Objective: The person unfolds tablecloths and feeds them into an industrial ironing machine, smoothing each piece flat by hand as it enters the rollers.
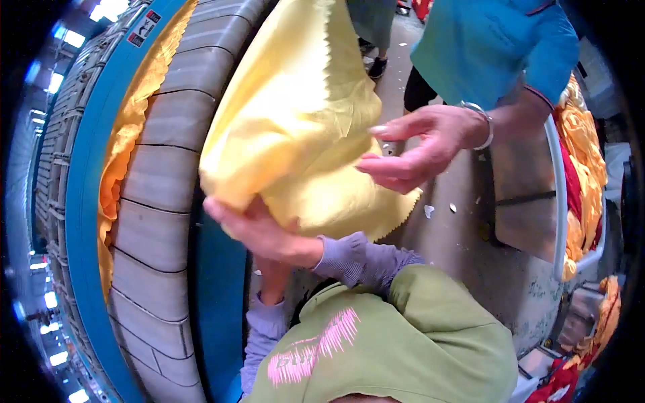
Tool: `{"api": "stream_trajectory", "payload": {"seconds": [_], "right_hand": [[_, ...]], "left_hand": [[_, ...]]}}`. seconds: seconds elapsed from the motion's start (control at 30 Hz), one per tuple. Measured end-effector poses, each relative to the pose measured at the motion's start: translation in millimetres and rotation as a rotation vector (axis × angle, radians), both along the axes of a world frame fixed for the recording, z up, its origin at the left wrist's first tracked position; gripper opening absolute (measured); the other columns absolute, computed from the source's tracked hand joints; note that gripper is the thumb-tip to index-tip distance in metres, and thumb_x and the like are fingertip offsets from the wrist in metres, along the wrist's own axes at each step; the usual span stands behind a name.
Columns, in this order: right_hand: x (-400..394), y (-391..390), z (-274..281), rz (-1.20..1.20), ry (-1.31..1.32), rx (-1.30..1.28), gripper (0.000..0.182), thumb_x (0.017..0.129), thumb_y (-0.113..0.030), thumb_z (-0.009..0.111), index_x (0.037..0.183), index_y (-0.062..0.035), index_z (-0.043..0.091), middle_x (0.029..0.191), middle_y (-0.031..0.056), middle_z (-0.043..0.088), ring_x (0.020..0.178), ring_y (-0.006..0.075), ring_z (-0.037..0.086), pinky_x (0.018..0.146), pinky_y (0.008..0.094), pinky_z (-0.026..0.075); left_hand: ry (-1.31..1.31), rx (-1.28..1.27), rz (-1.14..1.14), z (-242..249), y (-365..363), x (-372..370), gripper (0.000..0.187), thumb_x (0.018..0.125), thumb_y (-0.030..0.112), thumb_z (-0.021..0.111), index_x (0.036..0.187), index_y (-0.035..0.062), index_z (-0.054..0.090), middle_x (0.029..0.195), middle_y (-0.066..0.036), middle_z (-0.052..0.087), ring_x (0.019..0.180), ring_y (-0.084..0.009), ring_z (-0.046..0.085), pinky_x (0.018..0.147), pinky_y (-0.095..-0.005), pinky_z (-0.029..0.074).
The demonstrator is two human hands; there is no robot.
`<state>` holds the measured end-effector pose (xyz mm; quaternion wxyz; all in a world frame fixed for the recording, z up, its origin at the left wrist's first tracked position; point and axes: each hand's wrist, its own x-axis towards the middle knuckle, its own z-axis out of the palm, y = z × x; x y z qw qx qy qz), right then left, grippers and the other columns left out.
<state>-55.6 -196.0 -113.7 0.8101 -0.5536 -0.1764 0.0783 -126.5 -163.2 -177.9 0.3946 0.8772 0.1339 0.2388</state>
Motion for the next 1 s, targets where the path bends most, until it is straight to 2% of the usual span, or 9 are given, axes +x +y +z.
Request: {"api": "stream_trajectory", "payload": {"seconds": [0.07, 0.13, 0.33, 0.47, 0.6, 0.73, 0.93, 0.97, 1.0], "right_hand": [[-5.3, 11.8, 5.0, 0.308, 0.204, 0.373, 0.046, 0.087, -0.025, 0.060, 0.122, 0.0015, 0.045, 0.116, 0.0092, 0.054, 0.111, 0.0219, 0.050, 0.097, 0.0322, 0.038], [10.5, -13.4, 1.1, 0.519, 0.604, 0.420, 0.032, 0.088, -0.023, 0.059, 0.113, -0.0047, 0.052, 0.100, 0.0032, 0.058, 0.092, 0.0137, 0.057, 0.081, 0.0294, 0.048], [76.2, -38.8, -49.9, 0.264, 0.899, 0.635, 0.035, 0.086, -0.020, 0.062, 0.116, -0.0067, 0.051, 0.109, 0.0066, 0.060, 0.100, 0.0197, 0.059, 0.090, 0.0342, 0.049], [91.0, -63.1, -101.6, 0.130, 0.874, 0.607, 0.042, 0.086, -0.021, 0.063, 0.121, -0.0038, 0.048, 0.115, 0.0082, 0.057, 0.105, 0.0217, 0.056, 0.095, 0.0363, 0.045], [79.2, -122.5, -137.1, -0.127, 0.722, 0.175, 0.038, 0.092, -0.024, 0.054, 0.122, -0.0014, 0.049, 0.117, 0.0105, 0.057, 0.102, 0.0211, 0.058, 0.089, 0.0352, 0.048], [46.3, -173.0, -93.6, -0.390, 0.474, 0.037, 0.036, 0.094, -0.023, 0.048, 0.120, 0.0018, 0.050, 0.107, 0.0122, 0.060, 0.092, 0.0180, 0.061, 0.080, 0.0315, 0.051], [22.7, -124.1, 22.7, -0.635, -0.059, 0.094, 0.030, 0.096, -0.022, 0.045, 0.113, 0.0007, 0.056, 0.105, 0.0107, 0.062, 0.090, 0.0176, 0.061, 0.079, 0.0320, 0.051], [23.0, -110.5, 14.5, -0.801, -0.364, -0.331, 0.030, 0.096, -0.021, 0.046, 0.115, 0.0009, 0.055, 0.109, 0.0112, 0.061, 0.094, 0.0183, 0.060, 0.081, 0.0324, 0.050], [26.6, -87.0, 10.5, -0.773, -0.444, -0.299, 0.030, 0.096, -0.019, 0.046, 0.116, 0.0009, 0.054, 0.111, 0.0115, 0.060, 0.097, 0.0187, 0.059, 0.083, 0.0325, 0.049]], "left_hand": [[-0.150, -0.127, 0.174, -19.7, 26.7, -1.1, 0.045, 0.090, 0.016, 0.054, 0.127, -0.0007, 0.035, 0.124, -0.010, 0.046, 0.110, -0.0245, 0.047, 0.093, -0.0339, 0.042], [-0.314, -0.402, 0.314, -6.5, 44.7, 2.0, 0.029, 0.091, 0.015, 0.050, 0.115, -0.0013, 0.050, 0.110, -0.007, 0.056, 0.099, -0.0168, 0.054, 0.083, -0.0317, 0.049], [-0.260, -0.040, 0.288, 41.9, 57.7, -30.4, 0.023, 0.083, -0.002, 0.050, 0.104, -0.0038, 0.060, 0.097, -0.010, 0.064, 0.087, -0.0180, 0.061, 0.079, -0.0278, 0.048], [-0.200, 0.010, 0.373, 39.6, 51.6, -29.2, 0.044, 0.071, -0.010, 0.040, 0.105, -0.0015, 0.065, 0.096, -0.011, 0.066, 0.087, -0.0166, 0.061, 0.082, -0.0272, 0.047], [-0.218, -0.585, 0.328, 3.2, 48.4, -42.2, 0.039, 0.076, -0.006, 0.039, 0.107, -0.0031, 0.063, 0.101, -0.009, 0.064, 0.090, -0.0135, 0.058, 0.083, -0.0258, 0.046], [-0.052, -0.752, 0.271, -63.2, 25.4, -69.0, 0.019, 0.086, 0.006, 0.044, 0.100, 0.0005, 0.056, 0.095, -0.006, 0.061, 0.095, -0.0135, 0.054, 0.084, -0.0275, 0.044], [0.106, -0.050, 0.003, -24.1, 40.1, -89.5, 0.055, 0.065, 0.032, 0.082, 0.104, 0.0087, 0.050, 0.086, -0.014, 0.063, 0.072, -0.0350, 0.064, 0.059, -0.0411, 0.052], [0.131, -0.046, -0.007, -29.6, 45.1, -95.6, 0.063, 0.062, 0.036, 0.083, 0.107, 0.0088, 0.049, 0.088, -0.014, 0.062, 0.075, -0.0335, 0.064, 0.060, -0.0412, 0.052], [0.041, 0.056, 0.000, -39.5, 49.4, -97.1, 0.056, 0.065, 0.021, 0.080, 0.108, 0.0069, 0.048, 0.091, -0.015, 0.061, 0.076, -0.0336, 0.064, 0.061, -0.0398, 0.052]]}}
